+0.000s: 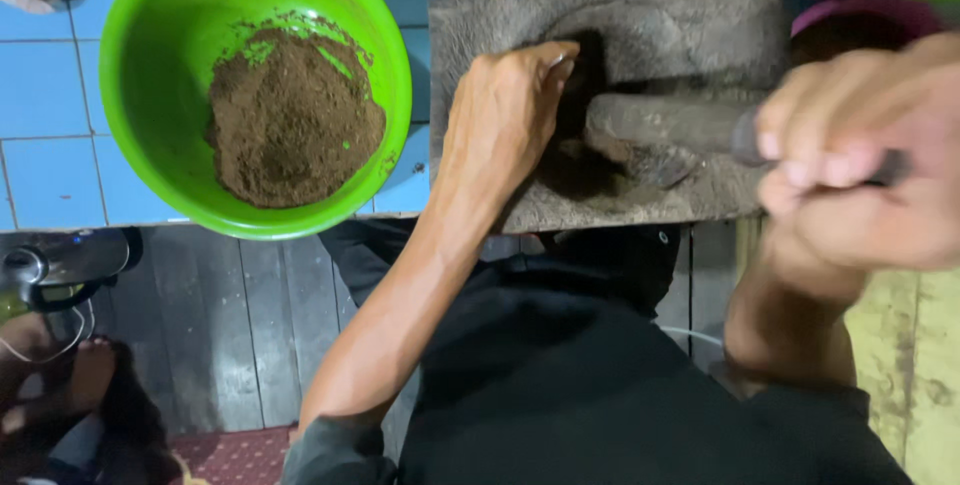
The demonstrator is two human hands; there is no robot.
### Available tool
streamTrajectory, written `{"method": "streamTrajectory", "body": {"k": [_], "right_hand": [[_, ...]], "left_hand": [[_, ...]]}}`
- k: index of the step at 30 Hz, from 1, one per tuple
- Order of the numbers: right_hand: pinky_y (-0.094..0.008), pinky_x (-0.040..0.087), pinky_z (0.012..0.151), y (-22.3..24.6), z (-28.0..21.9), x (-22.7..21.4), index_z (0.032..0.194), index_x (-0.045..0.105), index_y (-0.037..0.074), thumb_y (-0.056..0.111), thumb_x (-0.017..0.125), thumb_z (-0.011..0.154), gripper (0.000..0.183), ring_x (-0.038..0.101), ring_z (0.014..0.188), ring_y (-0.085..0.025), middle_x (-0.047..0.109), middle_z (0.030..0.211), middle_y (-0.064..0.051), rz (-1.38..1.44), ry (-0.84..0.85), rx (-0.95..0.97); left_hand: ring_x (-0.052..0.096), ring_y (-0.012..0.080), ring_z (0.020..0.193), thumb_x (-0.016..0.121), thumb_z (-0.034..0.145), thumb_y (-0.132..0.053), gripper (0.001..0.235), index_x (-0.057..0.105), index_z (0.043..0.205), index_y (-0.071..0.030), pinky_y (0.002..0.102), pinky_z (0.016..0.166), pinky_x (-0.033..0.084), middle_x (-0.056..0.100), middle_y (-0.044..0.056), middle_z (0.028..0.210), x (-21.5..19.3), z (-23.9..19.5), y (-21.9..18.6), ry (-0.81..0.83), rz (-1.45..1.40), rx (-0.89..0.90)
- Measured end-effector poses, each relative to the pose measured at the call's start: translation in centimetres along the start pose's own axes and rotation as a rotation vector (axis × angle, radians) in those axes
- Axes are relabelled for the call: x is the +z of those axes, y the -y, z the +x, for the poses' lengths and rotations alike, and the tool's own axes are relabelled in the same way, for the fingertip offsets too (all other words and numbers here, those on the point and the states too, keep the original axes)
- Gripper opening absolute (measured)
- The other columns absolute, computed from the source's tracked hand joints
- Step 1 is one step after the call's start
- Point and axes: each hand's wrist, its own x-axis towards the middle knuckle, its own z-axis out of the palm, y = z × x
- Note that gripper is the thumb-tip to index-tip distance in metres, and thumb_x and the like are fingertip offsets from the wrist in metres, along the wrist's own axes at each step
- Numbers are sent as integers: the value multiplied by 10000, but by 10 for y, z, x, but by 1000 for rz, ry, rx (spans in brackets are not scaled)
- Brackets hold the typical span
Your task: The person uses a pestle and mortar to grind a brown substance. They repeatedly press and rotate the pestle against the material in the mortar while occasionally using a spoon to gather the ground material.
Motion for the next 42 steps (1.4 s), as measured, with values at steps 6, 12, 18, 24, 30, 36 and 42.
{"method": "streamTrajectory", "body": {"k": [6,12,18,24,30,36,42], "right_hand": [[-324,437,403,-12,15,39,877,384,87,50,442,1048,184,444,405,-181,380,556,-68,221,-161,78],[-330,430,656,8,-8,-13,793,329,118,156,483,886,184,362,581,-165,352,683,-31,80,47,213],[-408,434,469,-11,12,33,770,331,33,-157,441,859,237,377,455,-259,334,584,-128,70,-100,-17],[-285,384,616,-6,-12,-2,780,336,175,52,494,930,250,358,557,-130,345,673,13,193,-123,394],[-287,407,542,-19,20,36,851,361,115,-14,489,828,183,409,529,-153,387,645,-32,236,-55,212],[-357,371,448,-7,24,45,925,298,109,72,409,1074,189,344,416,-189,291,562,-70,279,-148,207],[-326,424,574,-6,-2,6,854,357,136,402,306,1086,357,412,531,-168,364,658,-24,172,-50,230]], "left_hand": [[670,477,849,590,935,-140,221,744,1091,-113,520,619,495,751,210,894,-1,-1,-1,-1,-7,-33],[654,503,853,603,901,-71,237,733,1096,-109,524,591,475,736,233,848,-3,-5,-2,2,-1,-32],[654,496,774,571,949,-124,212,732,1082,-90,518,567,476,734,225,826,-1,-1,-3,-12,-10,-28],[649,505,814,605,930,-121,207,739,1088,-109,528,608,478,742,220,858,2,2,2,-48,7,-3],[649,485,846,580,934,-131,183,723,1048,-122,498,626,484,733,209,868,-1,4,-2,-39,-34,-49],[626,498,897,574,924,-123,198,720,1059,-121,523,640,459,721,230,887,-5,-3,-3,-17,-21,-27],[699,405,934,612,929,-129,212,750,1089,-104,464,728,533,766,152,1005,-5,0,-7,5,-43,-23]]}}
